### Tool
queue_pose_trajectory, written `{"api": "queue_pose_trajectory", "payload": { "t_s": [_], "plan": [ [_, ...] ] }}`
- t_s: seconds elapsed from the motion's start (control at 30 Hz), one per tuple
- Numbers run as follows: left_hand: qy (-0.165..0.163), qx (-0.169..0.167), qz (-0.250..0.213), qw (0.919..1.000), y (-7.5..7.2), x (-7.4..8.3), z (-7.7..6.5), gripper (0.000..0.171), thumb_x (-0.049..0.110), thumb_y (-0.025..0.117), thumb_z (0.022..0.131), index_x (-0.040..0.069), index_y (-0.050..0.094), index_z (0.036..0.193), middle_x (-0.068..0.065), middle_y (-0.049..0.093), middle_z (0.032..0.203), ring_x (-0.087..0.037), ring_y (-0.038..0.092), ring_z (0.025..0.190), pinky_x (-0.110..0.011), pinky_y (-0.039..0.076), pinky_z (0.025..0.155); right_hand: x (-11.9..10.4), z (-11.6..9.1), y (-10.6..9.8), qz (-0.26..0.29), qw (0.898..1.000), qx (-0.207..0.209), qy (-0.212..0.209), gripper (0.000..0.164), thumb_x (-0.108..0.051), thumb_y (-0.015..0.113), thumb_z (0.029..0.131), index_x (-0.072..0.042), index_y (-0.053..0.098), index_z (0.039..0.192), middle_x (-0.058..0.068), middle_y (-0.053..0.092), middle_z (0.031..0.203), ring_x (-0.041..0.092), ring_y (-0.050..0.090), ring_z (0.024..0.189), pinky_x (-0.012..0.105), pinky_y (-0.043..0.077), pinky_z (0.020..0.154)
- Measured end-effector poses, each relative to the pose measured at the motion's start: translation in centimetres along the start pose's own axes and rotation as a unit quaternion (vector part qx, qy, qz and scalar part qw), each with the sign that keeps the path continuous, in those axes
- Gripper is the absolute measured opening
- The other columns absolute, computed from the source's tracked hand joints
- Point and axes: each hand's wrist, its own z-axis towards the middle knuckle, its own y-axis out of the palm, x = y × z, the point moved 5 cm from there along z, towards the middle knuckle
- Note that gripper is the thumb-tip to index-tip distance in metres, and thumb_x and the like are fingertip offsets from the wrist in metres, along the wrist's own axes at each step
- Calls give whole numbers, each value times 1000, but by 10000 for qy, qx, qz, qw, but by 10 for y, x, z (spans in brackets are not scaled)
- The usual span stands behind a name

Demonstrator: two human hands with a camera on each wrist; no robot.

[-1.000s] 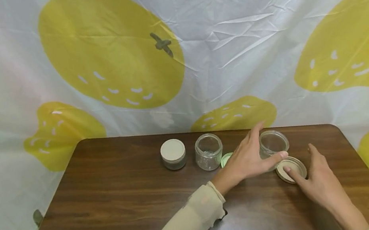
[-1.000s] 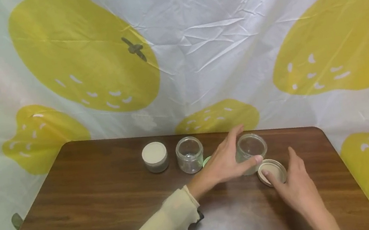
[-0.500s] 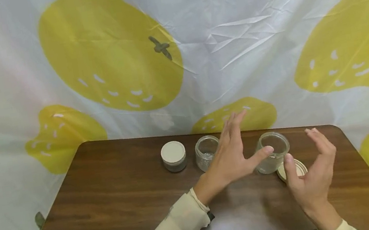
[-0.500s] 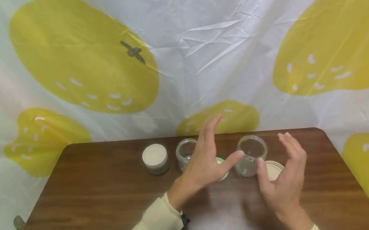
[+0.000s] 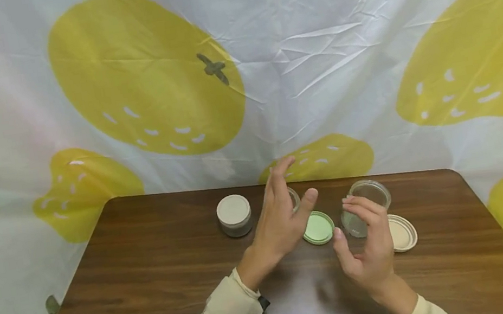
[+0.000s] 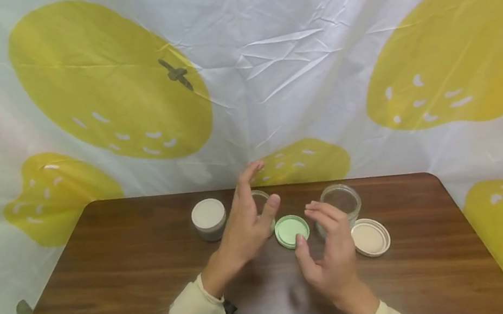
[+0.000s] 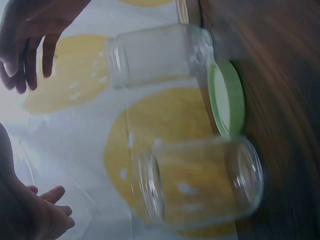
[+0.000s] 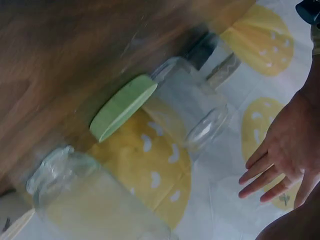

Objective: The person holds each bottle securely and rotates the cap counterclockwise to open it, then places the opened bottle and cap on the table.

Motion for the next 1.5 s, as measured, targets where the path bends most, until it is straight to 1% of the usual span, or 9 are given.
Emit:
{"api": "queue_pose_trajectory", "payload": {
  "t_s": [0.27,0.47,0.63,0.73,0.87,1.0,1.13,1.3,1.5],
  "plan": [
    [-476,275,463,9974,-37,-37,-10,97,81,39,98,9,28,162,-10,39,165,-34,25,163,-55,26,131,5,-27,34,-291,9916,-1238,221,42,-19,66,92,13,62,120,28,66,119,41,62,111,27,45,111],
    [-833,316,944,9915,-62,-70,-20,85,61,59,100,10,28,161,-10,41,163,-30,34,158,-52,33,128,0,-41,74,-420,9792,-1939,428,49,-23,68,93,6,60,132,19,65,132,36,62,123,40,48,106],
    [-1074,311,989,9888,-80,-95,-31,81,54,60,103,8,27,161,-15,44,161,-37,47,148,-56,41,121,-3,-54,103,-246,9601,-2626,928,64,-22,75,91,2,52,145,17,59,144,32,59,135,45,51,110],
    [-1345,196,713,9881,-88,-111,-37,77,44,59,105,5,25,162,-20,42,163,-43,45,149,-60,41,120,-4,-59,116,-179,9475,-2945,1232,72,-23,77,92,1,45,152,17,54,152,32,55,142,47,50,114],
    [-1899,-170,127,9816,-91,-137,-45,69,20,52,105,-1,22,162,-24,40,165,-44,37,155,-62,35,124,-4,-62,128,-281,9378,-3142,1450,73,-22,76,95,1,42,155,18,52,156,32,53,145,48,49,116],
    [-2344,-595,-250,9700,-90,-158,-53,76,11,50,96,-3,18,163,-23,38,166,-43,31,158,-62,30,127,-1,-65,140,-405,9237,-3417,1684,70,-23,73,98,-1,40,157,17,50,159,31,50,149,47,46,120],
    [-2294,-982,-442,9674,-87,-165,-57,84,9,57,90,-2,16,162,-22,32,169,-43,25,161,-63,26,128,2,-69,151,-437,9101,-3673,1870,69,-26,69,100,-3,39,157,17,46,162,31,46,153,47,45,121],
    [-2167,-1522,-804,9609,-78,-169,-58,98,11,69,86,-3,7,161,-23,17,173,-43,17,162,-62,26,128,4,-70,162,-504,9041,-3721,2039,63,-21,63,98,-3,41,155,15,43,165,30,43,154,50,48,118],
    [-2641,-1514,-491,9513,-74,-175,-58,116,28,86,85,0,5,163,-27,24,171,-46,37,154,-59,36,124,4,-66,173,-636,9028,-3704,2093,67,-20,66,95,-1,42,154,19,45,163,32,44,154,51,49,117]
  ]
}}
